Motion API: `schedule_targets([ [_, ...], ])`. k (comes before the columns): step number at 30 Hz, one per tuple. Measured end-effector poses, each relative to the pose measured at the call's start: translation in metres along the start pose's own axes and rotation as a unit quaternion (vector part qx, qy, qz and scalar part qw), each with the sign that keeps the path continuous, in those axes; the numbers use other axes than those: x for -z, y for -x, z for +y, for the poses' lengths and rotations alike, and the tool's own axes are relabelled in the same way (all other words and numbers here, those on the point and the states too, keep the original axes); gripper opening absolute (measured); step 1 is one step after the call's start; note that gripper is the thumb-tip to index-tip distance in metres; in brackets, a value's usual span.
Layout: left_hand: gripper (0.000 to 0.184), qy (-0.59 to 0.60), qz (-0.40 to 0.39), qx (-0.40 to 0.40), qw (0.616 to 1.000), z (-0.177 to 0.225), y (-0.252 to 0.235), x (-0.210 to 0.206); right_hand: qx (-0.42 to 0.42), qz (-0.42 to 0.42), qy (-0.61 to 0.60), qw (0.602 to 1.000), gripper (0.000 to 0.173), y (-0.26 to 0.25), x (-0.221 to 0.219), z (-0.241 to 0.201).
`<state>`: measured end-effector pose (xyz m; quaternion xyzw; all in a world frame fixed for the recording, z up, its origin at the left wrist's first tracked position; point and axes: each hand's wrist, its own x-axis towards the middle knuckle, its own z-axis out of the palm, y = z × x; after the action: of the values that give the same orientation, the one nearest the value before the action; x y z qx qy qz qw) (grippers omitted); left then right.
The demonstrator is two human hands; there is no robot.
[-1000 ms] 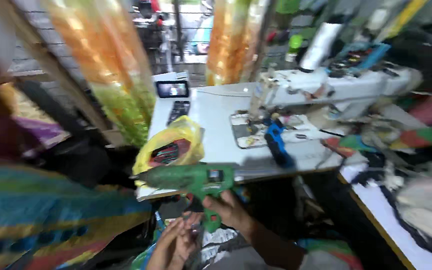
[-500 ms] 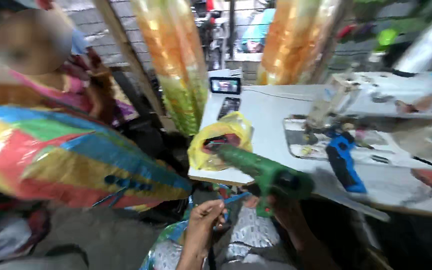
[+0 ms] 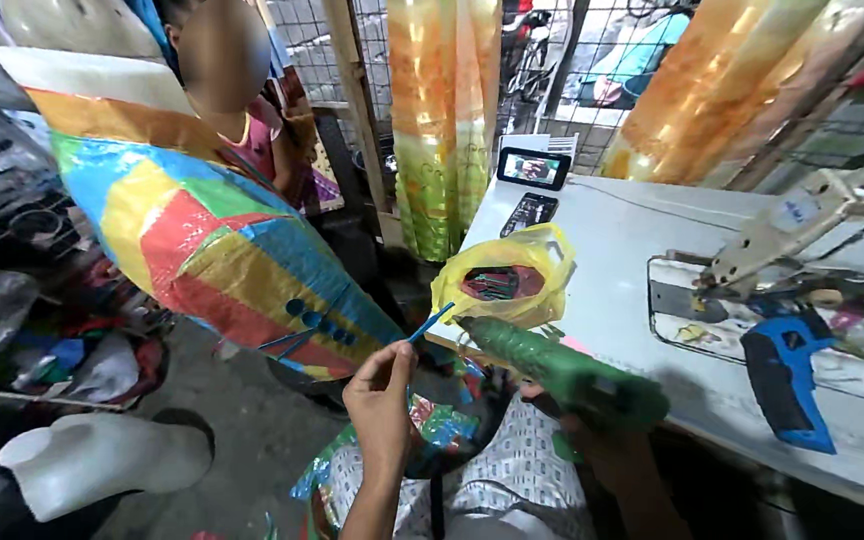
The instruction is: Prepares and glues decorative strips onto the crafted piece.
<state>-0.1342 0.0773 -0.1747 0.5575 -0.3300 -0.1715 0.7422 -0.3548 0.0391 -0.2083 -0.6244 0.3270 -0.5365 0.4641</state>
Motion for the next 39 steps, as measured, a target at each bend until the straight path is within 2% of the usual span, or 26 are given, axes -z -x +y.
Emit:
schedule_targets([
  [3, 0.008, -0.009, 0.002, -0.016, 1.000, 0.000, 0.002, -0.002, 0.030, -0.038, 0.006, 0.999, 0.031, 0.000, -0.009, 0.000],
  [9, 0.009, -0.002, 0.010, -0.018, 1.000, -0.001, 0.002, -0.003, 0.062, -0.053, 0.034, 0.996, 0.036, -0.002, -0.009, 0.019],
  [26, 0.010, -0.002, -0.011, -0.022, 1.000, -0.008, 0.003, -0.007, 0.070, -0.070, 0.034, 0.995, 0.040, -0.006, -0.011, 0.020],
  [39, 0.013, -0.003, -0.019, -0.023, 1.000, -0.007, 0.002, -0.006, 0.054, -0.011, 0.088, 0.995, 0.050, -0.011, -0.005, 0.018],
])
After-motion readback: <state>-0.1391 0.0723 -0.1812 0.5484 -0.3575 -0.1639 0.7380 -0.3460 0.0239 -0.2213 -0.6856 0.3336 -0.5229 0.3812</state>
